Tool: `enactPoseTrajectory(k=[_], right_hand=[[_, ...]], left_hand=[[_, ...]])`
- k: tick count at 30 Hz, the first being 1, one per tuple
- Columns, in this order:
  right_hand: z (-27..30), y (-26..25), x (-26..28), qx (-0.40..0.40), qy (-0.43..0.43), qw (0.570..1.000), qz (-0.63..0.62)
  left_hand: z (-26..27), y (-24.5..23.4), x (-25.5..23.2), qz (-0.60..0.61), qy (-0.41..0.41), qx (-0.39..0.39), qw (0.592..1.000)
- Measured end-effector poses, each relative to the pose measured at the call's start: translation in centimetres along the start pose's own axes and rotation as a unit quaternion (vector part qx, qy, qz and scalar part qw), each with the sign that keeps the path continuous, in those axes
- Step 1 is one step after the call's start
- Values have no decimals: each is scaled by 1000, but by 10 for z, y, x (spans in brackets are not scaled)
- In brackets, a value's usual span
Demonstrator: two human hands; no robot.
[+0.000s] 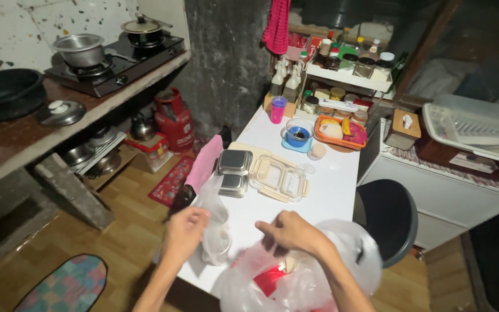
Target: Carry a bag of food into the dining room and kitchen, unloading items onto the tables.
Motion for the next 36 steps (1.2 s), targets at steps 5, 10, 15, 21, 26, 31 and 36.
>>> enactPoseTrajectory(k=[5,10,15,21,26,31,36], right_hand=[[-68,46,-6,-79,-47,990,-105],[-110,97,11,-109,-39,981,-158],[-146,138,5,-69,7,964,-255],[-126,133,40,-88,83,952,-281],[-132,137,30,-120,93,955,-255],[-145,138,42,-138,65,955,-255],[-148,148,114,-105,-13,964,-245]], left_hand=[[-43,-22,25,-25,3,-122,992],[-70,-12,48,-76,9,-104,992],[-72,19,61,94,-134,53,985],[-68,9,30,125,-123,84,981],[-61,-8,5,36,-32,98,994],[-60,-37,-15,1,11,64,998],[-62,-100,-49,-23,261,-87,961]])
Point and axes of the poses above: each hand's wrist, its own z-axis away from the middle knuckle, its own y-axis out of the palm, x = y × z, the point moved 6 cm from there along -z, towards the middle knuckle, and after that the axes turned 13 degrees about -x, right-handed, at the moved point
